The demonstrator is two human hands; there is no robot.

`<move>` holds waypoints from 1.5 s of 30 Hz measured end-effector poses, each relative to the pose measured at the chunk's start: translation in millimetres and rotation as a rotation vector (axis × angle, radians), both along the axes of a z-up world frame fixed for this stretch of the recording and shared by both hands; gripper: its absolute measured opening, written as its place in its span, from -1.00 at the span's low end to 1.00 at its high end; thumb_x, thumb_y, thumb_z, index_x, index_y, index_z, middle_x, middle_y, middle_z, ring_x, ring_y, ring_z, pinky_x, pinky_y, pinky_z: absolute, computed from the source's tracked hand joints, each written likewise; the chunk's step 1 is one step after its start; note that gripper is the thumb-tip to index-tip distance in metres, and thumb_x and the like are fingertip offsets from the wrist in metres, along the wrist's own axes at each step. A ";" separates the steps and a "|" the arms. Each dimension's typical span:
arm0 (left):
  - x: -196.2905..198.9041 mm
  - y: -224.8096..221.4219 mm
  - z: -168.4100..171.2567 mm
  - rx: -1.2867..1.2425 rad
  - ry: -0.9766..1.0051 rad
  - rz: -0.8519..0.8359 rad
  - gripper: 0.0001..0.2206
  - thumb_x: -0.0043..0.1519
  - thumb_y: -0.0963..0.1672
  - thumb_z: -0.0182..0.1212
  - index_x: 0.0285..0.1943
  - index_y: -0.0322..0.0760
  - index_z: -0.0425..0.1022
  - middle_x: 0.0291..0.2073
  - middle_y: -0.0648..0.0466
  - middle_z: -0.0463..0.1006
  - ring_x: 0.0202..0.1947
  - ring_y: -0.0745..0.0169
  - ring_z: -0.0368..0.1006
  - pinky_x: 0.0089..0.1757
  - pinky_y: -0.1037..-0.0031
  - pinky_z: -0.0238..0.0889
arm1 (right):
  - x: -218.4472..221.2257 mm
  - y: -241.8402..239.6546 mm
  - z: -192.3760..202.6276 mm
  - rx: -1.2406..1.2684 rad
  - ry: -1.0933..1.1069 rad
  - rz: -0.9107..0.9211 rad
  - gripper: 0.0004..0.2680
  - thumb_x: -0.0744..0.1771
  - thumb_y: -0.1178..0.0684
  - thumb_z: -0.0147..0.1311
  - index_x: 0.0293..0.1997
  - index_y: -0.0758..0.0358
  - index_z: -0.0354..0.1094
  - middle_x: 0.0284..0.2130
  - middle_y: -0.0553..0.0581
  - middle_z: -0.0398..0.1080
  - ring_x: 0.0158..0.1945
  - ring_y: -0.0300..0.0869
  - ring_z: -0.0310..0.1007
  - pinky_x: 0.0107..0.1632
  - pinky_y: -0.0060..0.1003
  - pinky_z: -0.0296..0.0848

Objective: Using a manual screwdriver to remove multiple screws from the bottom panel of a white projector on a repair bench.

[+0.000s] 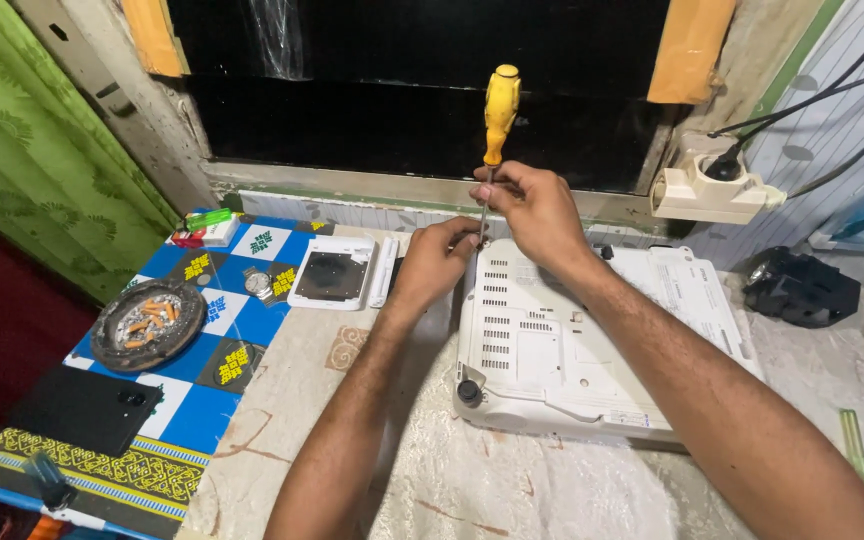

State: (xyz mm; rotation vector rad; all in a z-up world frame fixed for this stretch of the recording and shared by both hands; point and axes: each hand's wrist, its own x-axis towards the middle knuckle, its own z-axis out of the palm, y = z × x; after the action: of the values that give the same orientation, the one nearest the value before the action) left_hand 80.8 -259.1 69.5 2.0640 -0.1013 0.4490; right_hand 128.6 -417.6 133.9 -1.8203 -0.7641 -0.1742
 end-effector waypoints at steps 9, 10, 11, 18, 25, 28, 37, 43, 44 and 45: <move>-8.4 5.9 14.5 0.001 0.050 -0.073 -0.75 0.32 -0.24 0.08 0.13 -0.33 0.60 -0.09 -0.21 0.68 0.04 -0.18 0.58 0.02 0.10 0.45 | 2.4 -2.6 3.6 0.081 0.073 0.069 -0.82 0.38 0.22 0.10 0.10 0.30 0.48 -0.19 0.22 0.59 -0.11 -0.17 0.61 -0.04 -0.29 0.61; -9.3 6.5 15.3 -0.005 0.063 -0.072 -0.75 0.32 -0.24 0.10 0.13 -0.33 0.59 -0.09 -0.21 0.67 0.04 -0.16 0.58 0.03 0.10 0.44 | 0.9 -2.6 5.0 0.095 0.078 0.078 -0.81 0.39 0.23 0.09 0.11 0.30 0.48 -0.19 0.21 0.59 -0.12 -0.18 0.61 -0.03 -0.30 0.61; -7.2 8.6 13.3 -0.005 0.064 -0.068 -0.75 0.32 -0.24 0.10 0.13 -0.33 0.59 -0.09 -0.21 0.67 0.04 -0.16 0.58 0.03 0.10 0.44 | -1.8 -2.0 7.3 0.095 0.080 0.082 -0.81 0.39 0.23 0.09 0.11 0.30 0.48 -0.19 0.21 0.59 -0.12 -0.18 0.61 -0.03 -0.30 0.61; -16.3 29.7 18.6 0.021 0.008 -0.030 -0.78 0.19 -0.23 0.33 0.02 -0.35 0.63 -0.22 -0.18 0.68 -0.13 0.02 0.61 -0.10 0.30 0.51 | -16.6 1.3 23.6 0.237 0.127 0.156 -0.82 0.40 0.21 0.07 0.13 0.28 0.44 -0.16 0.16 0.57 -0.09 -0.29 0.57 0.01 -0.38 0.63; -93.4 55.9 19.4 0.540 0.253 0.109 -0.86 0.16 -0.21 0.34 -0.12 -0.21 0.68 -0.29 -0.07 0.71 -0.17 -0.10 0.65 -0.12 0.13 0.51 | -39.9 -34.2 52.1 0.229 0.159 0.215 -0.69 0.37 0.27 0.12 0.27 0.30 0.26 -0.21 0.13 0.49 -0.17 -0.27 0.55 -0.04 -0.35 0.67; -109.4 68.7 -2.9 0.679 0.268 0.108 -0.97 0.20 -0.15 0.36 -0.23 -0.13 0.66 -0.35 0.12 0.71 -0.34 0.24 0.62 -0.24 0.33 0.46 | -66.8 -47.9 91.2 -0.017 0.242 -0.011 -0.61 0.34 0.31 0.07 0.28 0.19 0.04 -0.13 0.14 0.56 0.01 -0.17 0.60 0.13 -0.28 0.63; -104.9 77.5 -29.0 0.756 0.344 0.153 -0.86 0.18 -0.11 0.20 -0.14 0.00 0.63 -0.19 0.14 0.69 -0.15 -0.06 0.57 -0.23 0.09 0.37 | -48.3 -107.5 77.4 0.047 0.318 -0.229 -0.74 0.41 0.31 -0.15 0.18 0.07 0.01 -0.09 0.12 0.45 -0.02 -0.18 0.56 0.01 -0.32 0.56; -109.8 53.7 -6.9 0.491 0.176 0.153 -0.80 0.29 -0.09 0.19 -0.02 -0.20 0.63 -0.12 0.08 0.70 -0.12 0.16 0.60 -0.05 0.30 0.44 | -55.6 -165.5 73.4 -0.056 0.296 -0.376 -0.88 0.43 0.19 -0.06 0.07 0.20 0.12 -0.19 0.10 0.31 -0.47 -0.23 0.17 -0.49 -0.34 0.16; -104.8 47.0 -8.7 0.492 0.173 0.148 -0.80 0.29 -0.09 0.19 -0.02 -0.20 0.63 -0.12 0.08 0.70 -0.12 0.16 0.60 -0.05 0.30 0.44 | -56.0 -179.2 63.2 -0.055 0.295 -0.382 -0.88 0.43 0.19 -0.06 0.07 0.20 0.12 -0.19 0.10 0.31 -0.47 -0.23 0.17 -0.49 -0.34 0.16; -102.6 41.0 -11.0 0.339 0.199 0.157 -0.75 0.28 -0.05 0.19 0.05 -0.18 0.61 -0.05 0.07 0.69 -0.10 0.19 0.61 -0.02 0.32 0.46 | -56.6 -191.5 53.0 -0.177 0.336 -0.433 -0.94 0.45 0.16 -0.10 0.02 0.19 0.17 -0.26 0.14 0.36 -0.43 -0.16 0.21 -0.43 -0.24 0.19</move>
State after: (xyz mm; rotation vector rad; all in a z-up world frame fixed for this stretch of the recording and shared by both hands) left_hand -21.8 -218.1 58.5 2.4498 0.1127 0.3354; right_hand 72.0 -609.1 186.9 -2.0966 -0.1470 -0.0779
